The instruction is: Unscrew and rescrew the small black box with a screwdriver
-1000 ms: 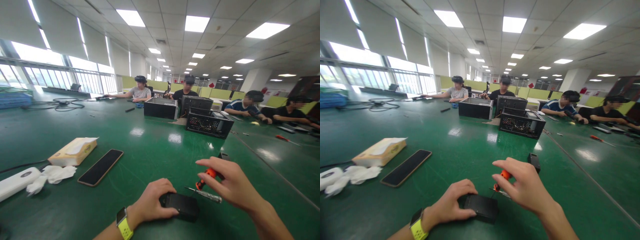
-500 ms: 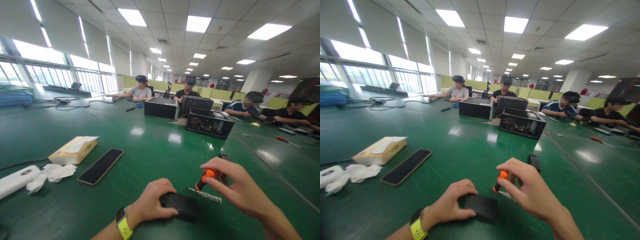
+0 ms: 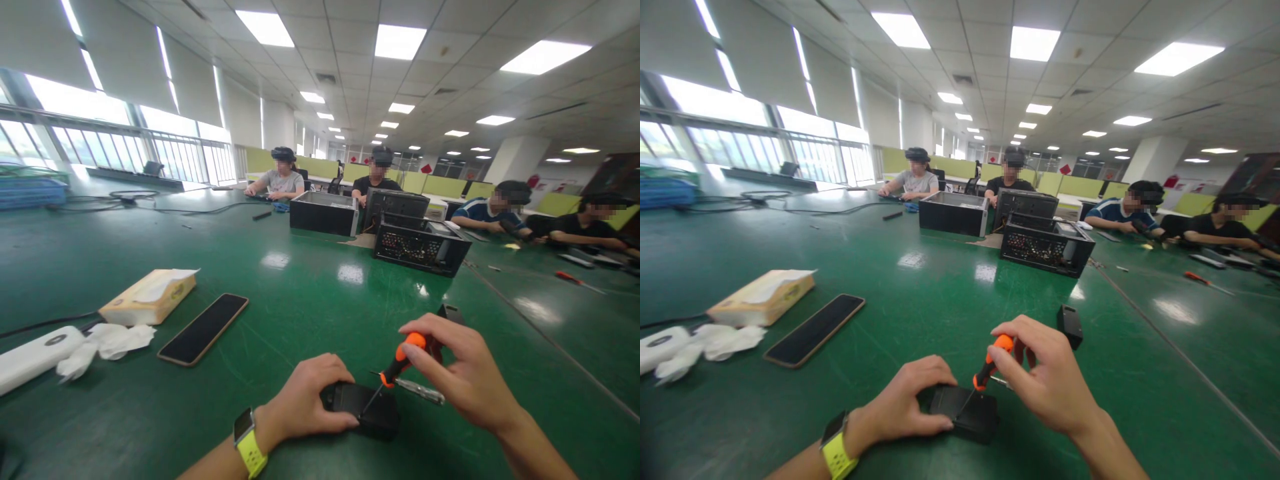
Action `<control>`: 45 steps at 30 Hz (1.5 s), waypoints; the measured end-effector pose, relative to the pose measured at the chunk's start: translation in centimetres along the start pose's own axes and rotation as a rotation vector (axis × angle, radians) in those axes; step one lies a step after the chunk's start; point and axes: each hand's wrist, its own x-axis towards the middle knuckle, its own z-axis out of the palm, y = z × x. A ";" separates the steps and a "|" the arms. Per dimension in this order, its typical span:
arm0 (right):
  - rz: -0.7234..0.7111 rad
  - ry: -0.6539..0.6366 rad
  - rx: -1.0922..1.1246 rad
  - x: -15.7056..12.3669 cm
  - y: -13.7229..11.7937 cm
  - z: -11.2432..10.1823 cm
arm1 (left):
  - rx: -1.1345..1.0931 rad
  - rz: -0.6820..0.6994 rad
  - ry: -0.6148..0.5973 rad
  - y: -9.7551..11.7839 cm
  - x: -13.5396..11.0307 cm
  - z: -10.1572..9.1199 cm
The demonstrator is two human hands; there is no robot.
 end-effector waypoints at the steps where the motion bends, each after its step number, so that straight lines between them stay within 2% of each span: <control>1: 0.002 0.002 0.003 0.0 0.1 0.0 | 0.001 0.001 -0.003 0.0 0.0 0.0; 8: -0.022 -0.032 0.030 0.0 -0.1 -0.2 | 0.006 0.002 -0.007 0.0 0.1 -0.1; 13: -0.141 -0.128 0.095 -0.5 -0.8 -1.2 | 0.002 -0.001 -0.004 -0.1 0.0 0.0; 18: -0.208 -0.035 -0.023 -1.0 -0.6 -0.9 | 0.011 -0.004 0.001 -0.2 0.0 0.1; 21: -0.214 -0.041 -0.080 -0.9 -0.4 -1.1 | 0.009 -0.005 0.005 -0.3 -0.1 0.1; 27: -0.185 -0.203 -0.018 -0.9 -0.6 -2.3 | -0.001 0.003 0.002 -0.2 -0.1 0.1; 32: -0.142 -0.167 -0.089 -0.8 -0.2 -2.0 | -0.005 -0.001 0.002 -0.1 0.0 0.1; 38: -0.143 -0.215 0.002 -0.8 -0.2 -2.6 | 0.000 0.023 0.011 0.1 0.1 0.0; 45: -0.155 -0.209 -0.091 -0.8 -0.4 -2.6 | 0.056 0.049 0.016 -0.1 0.1 0.1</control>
